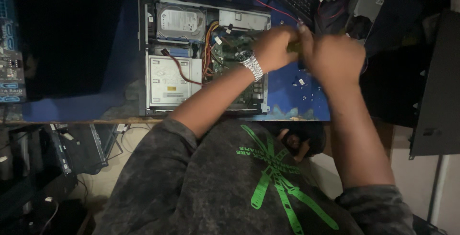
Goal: The person uses a screwdriver to remove screws from the motherboard inside an open computer case. They then place a CPU fan onto the motherboard and secure it by tightening screws with the screwdriver.
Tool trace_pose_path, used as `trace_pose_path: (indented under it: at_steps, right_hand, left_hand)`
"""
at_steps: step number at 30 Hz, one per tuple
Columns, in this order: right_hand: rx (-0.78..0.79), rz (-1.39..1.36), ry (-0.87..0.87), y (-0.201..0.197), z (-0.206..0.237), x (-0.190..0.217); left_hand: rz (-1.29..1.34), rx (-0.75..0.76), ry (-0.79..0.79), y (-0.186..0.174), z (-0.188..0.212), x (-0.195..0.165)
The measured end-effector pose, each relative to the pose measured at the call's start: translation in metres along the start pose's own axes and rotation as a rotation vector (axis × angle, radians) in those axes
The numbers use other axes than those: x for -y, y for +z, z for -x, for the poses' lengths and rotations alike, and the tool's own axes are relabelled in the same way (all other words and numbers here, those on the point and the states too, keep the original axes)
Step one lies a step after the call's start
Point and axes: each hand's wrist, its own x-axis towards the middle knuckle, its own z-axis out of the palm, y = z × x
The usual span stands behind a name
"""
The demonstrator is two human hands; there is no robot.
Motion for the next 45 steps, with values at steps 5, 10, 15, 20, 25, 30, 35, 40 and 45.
trace_pose_path:
  at_steps: [5,10,15,20,25,30,35,40,45]
  right_hand:
    - [-0.52,-0.399,-0.498,0.004,0.013,-0.015]
    - [-0.323,-0.077,-0.208,0.028,0.003,-0.006]
    - [-0.322,-0.155,-0.135,0.033,0.008,0.001]
    - [-0.484,-0.513,-0.399,0.027,0.012,-0.016]
    - [-0.436,-0.505,-0.381,0.033,0.006,-0.014]
    - [-0.361,-0.62,-0.422,0.035,0.011,-0.025]
    - [-0.506,-0.649,-0.357,0.052,0.019,-0.02]
    - [-0.561,-0.626,-0.253,0.066,0.018,-0.015]
    - [-0.575,-0.67,-0.243,0.065,0.025,-0.02]
  left_hand:
    - [0.282,-0.056,0.057,-0.001,0.004,0.009]
    - [0.121,-0.076,0.076,0.008,0.004,0.008]
    - [0.0,-0.084,0.135,0.001,-0.001,0.007]
    - [0.083,-0.013,0.045,0.003,-0.003,0.008]
    - [0.005,-0.067,0.102,0.013,-0.004,0.01]
    - [0.031,0.02,0.169,0.016,-0.005,0.015]
    - [-0.024,0.063,0.195,0.018,-0.007,0.014]
    - [0.019,0.099,0.288,0.016,-0.011,0.014]
    - [0.019,0.127,0.285,0.021,-0.008,0.011]
